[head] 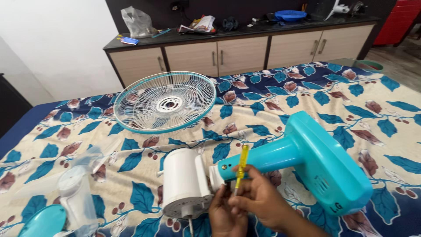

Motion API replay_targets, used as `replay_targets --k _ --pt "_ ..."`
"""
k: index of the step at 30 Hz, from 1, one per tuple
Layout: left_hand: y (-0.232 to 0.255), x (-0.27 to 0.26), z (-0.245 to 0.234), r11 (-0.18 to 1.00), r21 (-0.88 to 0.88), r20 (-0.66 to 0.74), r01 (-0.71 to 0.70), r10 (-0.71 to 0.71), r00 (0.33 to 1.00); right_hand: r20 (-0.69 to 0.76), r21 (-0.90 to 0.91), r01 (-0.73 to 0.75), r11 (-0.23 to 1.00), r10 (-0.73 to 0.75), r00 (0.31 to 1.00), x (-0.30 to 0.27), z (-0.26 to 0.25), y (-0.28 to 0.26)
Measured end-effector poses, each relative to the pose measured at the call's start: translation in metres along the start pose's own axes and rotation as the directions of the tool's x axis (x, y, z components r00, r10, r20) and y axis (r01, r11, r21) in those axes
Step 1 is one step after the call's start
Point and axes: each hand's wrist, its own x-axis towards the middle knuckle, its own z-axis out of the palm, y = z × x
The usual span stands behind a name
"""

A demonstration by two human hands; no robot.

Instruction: The person assembles a table fan by connecting the motor housing to the base, threading the power cord through the base, and securing the connection with screws using a screwdriver. The fan cage and blades remain disassembled on the table.

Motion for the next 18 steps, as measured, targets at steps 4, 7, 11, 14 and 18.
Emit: replay_targets --k 4,7,11,14,18 --pt "-0.009 0.002 0.021 0.949 0.275 -0.467 -0.155 0.272 0.841 -0.141 -0.057 -0.102 0.993 0.093 0.986 -0.013 -0.05 0.013" --pt "-0.013 0.002 0.036 0.95 0.258 -0.49 -0.174 0.284 0.825 -0.198 -0.087 -0.121 0.989 0.102 0.975 -0.006 -0.071 0.039" --pt "-0.016 -0.006 0.051 0.95 0.28 -0.481 -0.137 0.262 0.836 -0.196 -0.003 -0.083 0.997 0.081 0.977 -0.007 -0.09 0.065" --pt "-0.017 -0.008 0.059 0.936 0.326 -0.496 -0.131 0.287 0.82 -0.223 0.045 -0.088 0.995 0.096 0.97 -0.007 -0.096 0.077" --pt "-0.018 -0.011 0.065 0.947 0.291 -0.452 -0.135 0.26 0.853 -0.177 -0.377 0.05 0.925 -0.125 0.976 -0.005 -0.091 0.077"
